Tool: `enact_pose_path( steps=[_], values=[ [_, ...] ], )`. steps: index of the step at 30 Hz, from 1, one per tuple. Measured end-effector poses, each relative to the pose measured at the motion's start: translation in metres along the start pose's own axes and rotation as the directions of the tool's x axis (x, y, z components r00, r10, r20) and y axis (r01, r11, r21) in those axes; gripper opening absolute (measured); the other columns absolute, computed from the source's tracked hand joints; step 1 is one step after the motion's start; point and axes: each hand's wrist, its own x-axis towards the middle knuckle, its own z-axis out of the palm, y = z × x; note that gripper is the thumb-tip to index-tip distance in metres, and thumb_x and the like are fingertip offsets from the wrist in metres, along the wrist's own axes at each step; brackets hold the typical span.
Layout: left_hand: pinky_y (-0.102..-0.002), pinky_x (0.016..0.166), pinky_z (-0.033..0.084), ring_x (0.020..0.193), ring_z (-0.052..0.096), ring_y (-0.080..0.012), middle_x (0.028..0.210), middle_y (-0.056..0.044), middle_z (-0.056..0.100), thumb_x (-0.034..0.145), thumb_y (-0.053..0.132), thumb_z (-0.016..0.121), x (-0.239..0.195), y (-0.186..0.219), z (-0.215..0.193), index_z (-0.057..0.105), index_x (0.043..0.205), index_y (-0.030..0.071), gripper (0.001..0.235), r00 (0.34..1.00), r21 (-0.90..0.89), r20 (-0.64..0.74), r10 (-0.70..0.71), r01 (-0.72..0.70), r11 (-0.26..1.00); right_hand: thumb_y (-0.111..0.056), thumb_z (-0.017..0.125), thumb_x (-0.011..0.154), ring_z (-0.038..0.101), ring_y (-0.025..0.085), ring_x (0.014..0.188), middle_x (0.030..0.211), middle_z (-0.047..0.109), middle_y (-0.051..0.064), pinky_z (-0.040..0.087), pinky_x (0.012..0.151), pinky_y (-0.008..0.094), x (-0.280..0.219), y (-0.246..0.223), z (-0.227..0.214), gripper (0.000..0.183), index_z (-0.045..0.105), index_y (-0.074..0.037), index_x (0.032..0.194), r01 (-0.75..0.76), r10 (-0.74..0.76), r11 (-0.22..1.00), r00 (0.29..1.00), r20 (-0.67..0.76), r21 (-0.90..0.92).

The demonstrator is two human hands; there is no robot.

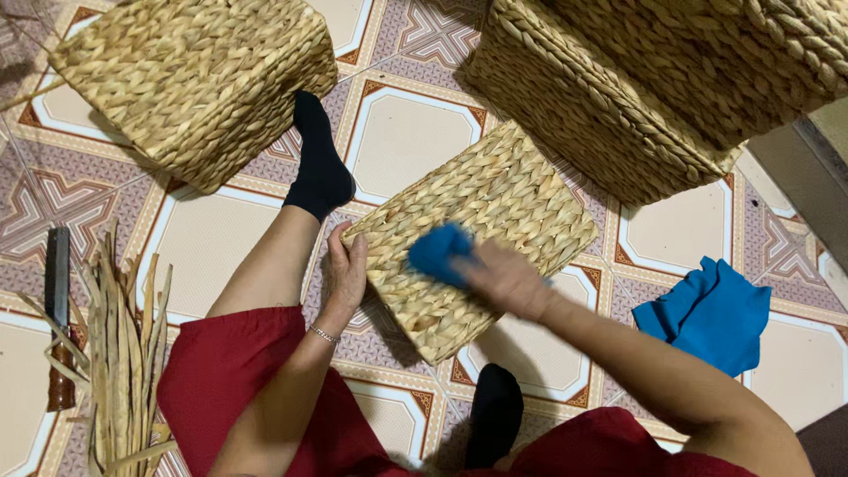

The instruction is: The person wipes the interior and exterior surfaces of a rectangular woven basket using a blue cloth. They rotate the basket to access different sides and corners, continuing to wipe until the entire surface is covered.

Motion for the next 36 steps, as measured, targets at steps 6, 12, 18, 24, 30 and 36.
enact_pose_path(
  steps=[6,12,18,24,30,36],
  values=[
    [-0.053,0.099,0.042,0.114,0.056,-0.0429,0.123,-0.029,0.059,0.103,0.051,0.048,0.003,-0.005,0.003,0.043,0.146,0.012,0.058,0.998,0.013,-0.026,0.063,-0.062,0.998,-0.009,0.072,0.081,0.059,0.038,0.092,0.100,0.061,0.021,0.054,0.062,0.045,-0.045,0.144,-0.018,0.051,0.061,-0.010,0.131,-0.590,0.447,0.735,0.792,-0.416,-0.333],
    [-0.050,0.103,0.041,0.119,0.056,-0.0410,0.129,-0.028,0.058,0.104,0.050,0.043,0.004,-0.017,0.009,0.042,0.147,0.010,0.058,0.996,-0.034,-0.032,0.080,-0.081,0.996,-0.013,0.075,0.092,0.059,0.040,0.110,0.119,0.062,0.022,0.051,0.094,0.056,-0.001,0.181,0.008,0.046,0.057,-0.006,0.133,-0.598,0.495,0.801,0.620,-0.609,0.042],
    [-0.040,0.096,0.047,0.106,0.058,-0.0277,0.113,-0.020,0.060,0.108,0.054,0.029,0.009,-0.022,0.004,0.048,0.151,0.014,0.062,0.994,-0.322,0.085,-0.076,0.099,0.941,0.001,0.074,0.075,0.060,0.042,0.103,0.112,0.058,0.027,0.057,0.073,0.050,0.089,0.040,0.014,0.056,0.057,-0.002,0.129,-0.274,0.219,0.958,0.894,-0.391,-0.091],
    [-0.034,0.105,0.046,0.117,0.057,-0.0170,0.125,-0.008,0.059,0.106,0.047,0.046,0.000,-0.026,-0.005,0.046,0.149,0.005,0.060,0.985,-0.763,0.165,0.048,0.097,0.639,0.002,0.069,0.073,0.060,0.037,0.098,0.110,0.058,0.023,0.058,0.058,0.043,0.091,-0.095,-0.005,0.063,0.054,0.000,0.135,0.267,-0.270,0.962,0.961,-0.053,-0.056],
    [-0.039,0.107,0.040,0.123,0.056,-0.0273,0.131,-0.015,0.061,0.112,0.047,0.032,-0.002,-0.005,-0.018,0.052,0.148,0.008,0.057,0.993,-0.349,0.079,0.085,-0.053,0.936,-0.002,0.066,0.092,0.063,0.027,0.076,0.092,0.061,0.016,0.057,0.057,0.039,0.075,0.009,-0.019,0.036,0.059,-0.009,0.127,0.061,-0.096,0.990,0.956,-0.279,-0.130],
    [-0.043,0.096,0.046,0.111,0.065,-0.0358,0.115,-0.021,0.069,0.105,0.048,0.038,-0.001,0.008,-0.017,0.051,0.143,0.012,0.054,0.999,-0.138,0.048,-0.004,0.011,0.990,-0.011,0.071,0.077,0.059,0.041,0.098,0.112,0.059,0.023,0.058,0.068,0.047,0.033,0.155,-0.028,0.052,0.059,-0.009,0.127,-0.613,0.485,0.718,0.780,-0.396,-0.328]
  ],
)
